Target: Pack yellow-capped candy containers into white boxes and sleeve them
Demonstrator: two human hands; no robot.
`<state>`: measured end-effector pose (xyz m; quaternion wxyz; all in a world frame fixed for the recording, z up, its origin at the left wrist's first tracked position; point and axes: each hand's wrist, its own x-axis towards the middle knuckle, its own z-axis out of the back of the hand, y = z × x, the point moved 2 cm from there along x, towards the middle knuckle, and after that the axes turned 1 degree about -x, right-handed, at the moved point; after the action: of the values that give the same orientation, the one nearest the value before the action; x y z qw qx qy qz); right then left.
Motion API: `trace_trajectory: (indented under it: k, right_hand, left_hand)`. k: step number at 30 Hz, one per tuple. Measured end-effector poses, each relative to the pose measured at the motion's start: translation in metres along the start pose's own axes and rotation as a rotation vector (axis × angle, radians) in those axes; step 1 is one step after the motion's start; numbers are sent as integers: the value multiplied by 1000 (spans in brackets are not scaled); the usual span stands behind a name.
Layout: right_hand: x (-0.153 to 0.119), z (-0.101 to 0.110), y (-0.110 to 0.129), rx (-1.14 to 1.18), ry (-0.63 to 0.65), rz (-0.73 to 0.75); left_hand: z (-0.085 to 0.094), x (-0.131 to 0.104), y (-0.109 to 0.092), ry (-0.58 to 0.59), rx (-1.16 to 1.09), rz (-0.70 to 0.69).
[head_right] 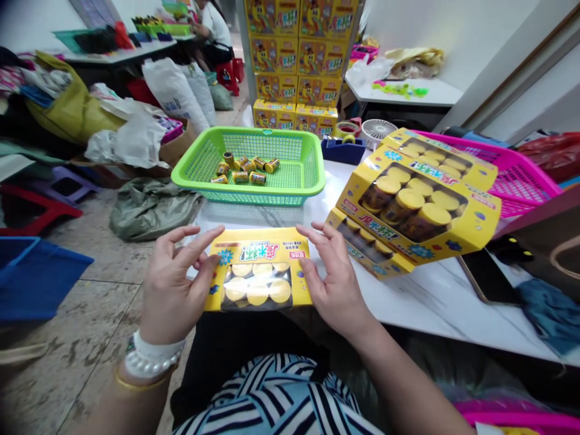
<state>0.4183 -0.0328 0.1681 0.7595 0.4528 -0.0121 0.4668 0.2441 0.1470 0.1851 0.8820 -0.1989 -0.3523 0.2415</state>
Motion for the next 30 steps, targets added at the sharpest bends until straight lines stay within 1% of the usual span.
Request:
trace_trajectory:
  k: [3, 6, 8, 10, 13, 16, 20, 25, 28, 30]
  right_hand:
    - [2, 1, 5, -111, 25, 72]
    - [5, 1, 1, -181, 108, 167]
    - [5, 1, -7, -198, 185, 167]
    - [5, 3, -15, -179, 244, 130]
    - [2, 5, -22, -113, 249, 105]
    - [2, 4, -19, -62, 227, 79]
    - [7, 3, -15, -26, 252, 25]
    - [10, 6, -14, -11, 213, 76]
    - [9, 8, -14, 19, 185, 143]
    - [7, 8, -14, 57, 188, 146]
  left_hand:
    - [-1, 0, -2, 3, 121, -128]
    - [-1, 3, -5, 103, 238, -266]
    - [-1, 6, -4, 180, 233, -302]
    - [-2, 10, -3, 226, 192, -312]
    - [-4, 13, 0, 251, 118, -298]
    - [-5, 15, 1, 265, 61, -270]
    - [-5, 16, 1, 282, 63, -271]
    - [0, 11, -1, 301, 80, -301]
    - [4, 8, -4, 255, 101, -327]
    - [6, 6, -5, 237, 103, -347]
